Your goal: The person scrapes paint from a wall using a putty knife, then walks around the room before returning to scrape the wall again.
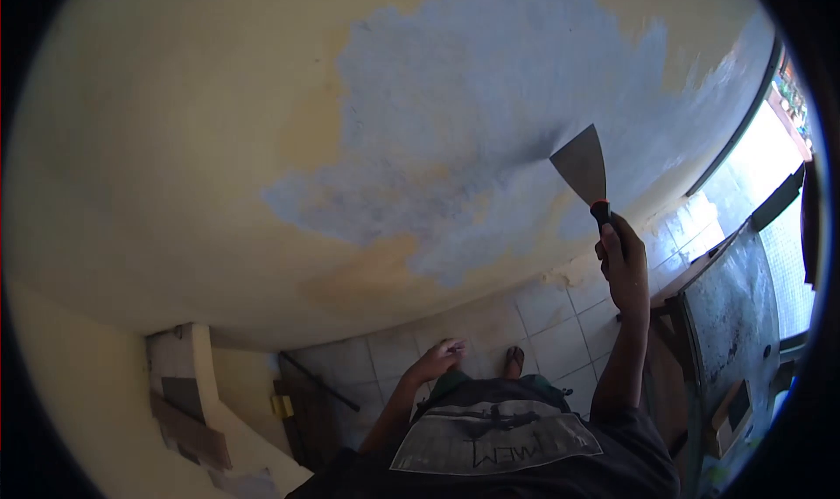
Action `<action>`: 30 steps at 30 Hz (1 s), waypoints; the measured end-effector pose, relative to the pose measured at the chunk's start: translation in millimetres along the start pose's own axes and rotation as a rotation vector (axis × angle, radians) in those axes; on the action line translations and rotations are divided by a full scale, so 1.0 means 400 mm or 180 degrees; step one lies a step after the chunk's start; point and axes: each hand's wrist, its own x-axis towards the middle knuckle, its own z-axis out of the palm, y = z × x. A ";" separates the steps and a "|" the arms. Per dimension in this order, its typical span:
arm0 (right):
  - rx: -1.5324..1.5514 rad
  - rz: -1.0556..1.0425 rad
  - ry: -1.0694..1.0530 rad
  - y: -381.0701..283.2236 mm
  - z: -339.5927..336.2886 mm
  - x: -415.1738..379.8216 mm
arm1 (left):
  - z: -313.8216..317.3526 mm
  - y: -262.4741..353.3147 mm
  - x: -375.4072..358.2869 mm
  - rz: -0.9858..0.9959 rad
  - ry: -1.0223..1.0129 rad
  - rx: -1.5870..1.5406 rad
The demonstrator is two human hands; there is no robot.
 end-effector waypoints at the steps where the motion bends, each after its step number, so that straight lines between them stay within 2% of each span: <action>1: -0.0244 -0.0270 0.0204 0.004 0.019 -0.002 | 0.022 -0.007 -0.018 -0.0029 -0.0039 0.0021; 2: -0.0785 -0.0507 0.0252 -0.013 0.033 -0.021 | 0.042 -0.011 -0.035 -0.0049 -0.0077 0.0049; 4: -0.1300 -0.1560 0.0689 -0.003 0.112 -0.051 | 0.081 0.040 -0.064 -0.0016 -0.0392 0.0061; 6: -0.1667 -0.1030 -0.0117 -0.031 0.166 -0.112 | 0.106 0.142 -0.115 0.0152 -0.0595 0.0220; 8: -0.0642 -0.1403 -0.1364 0.030 0.196 -0.128 | 0.122 0.283 -0.169 0.0488 -0.0716 0.0520; 11: -0.0537 -0.0600 -0.2708 0.033 0.186 -0.189 | 0.092 0.443 -0.273 0.1462 -0.1282 0.0411; 13: -0.0797 -0.0325 -0.2680 0.080 0.192 -0.219 | 0.091 0.479 -0.333 0.2339 -0.1765 -0.0220; 15: -0.1062 -0.0259 -0.2581 0.159 0.211 -0.247 | 0.106 0.561 -0.388 0.2865 -0.2329 -0.0226; 18: -0.1415 -0.0432 -0.2402 0.228 0.257 -0.302 | 0.129 0.603 -0.459 0.3617 -0.2737 0.0112; 21: -0.1434 -0.0345 -0.2449 0.193 0.328 -0.356 | 0.058 0.598 -0.531 0.4200 -0.2074 0.0160; 23: -0.1120 -0.0049 -0.2551 0.148 0.403 -0.404 | 0.014 0.580 -0.608 0.4593 -0.1184 -0.0111; 24: -0.0896 -0.0136 -0.2528 0.132 0.450 -0.422 | -0.011 0.574 -0.645 0.4770 -0.0700 -0.0243; 26: -0.0468 -0.0205 -0.2581 0.125 0.539 -0.482 | -0.059 0.587 -0.713 0.5050 -0.0156 -0.0465; 28: -0.0400 -0.0413 -0.2557 0.095 0.596 -0.535 | -0.075 0.548 -0.777 0.4935 0.0106 -0.0826; 30: -0.0207 -0.0138 -0.2517 0.088 0.661 -0.570 | -0.077 0.529 -0.808 0.4690 -0.0208 -0.1160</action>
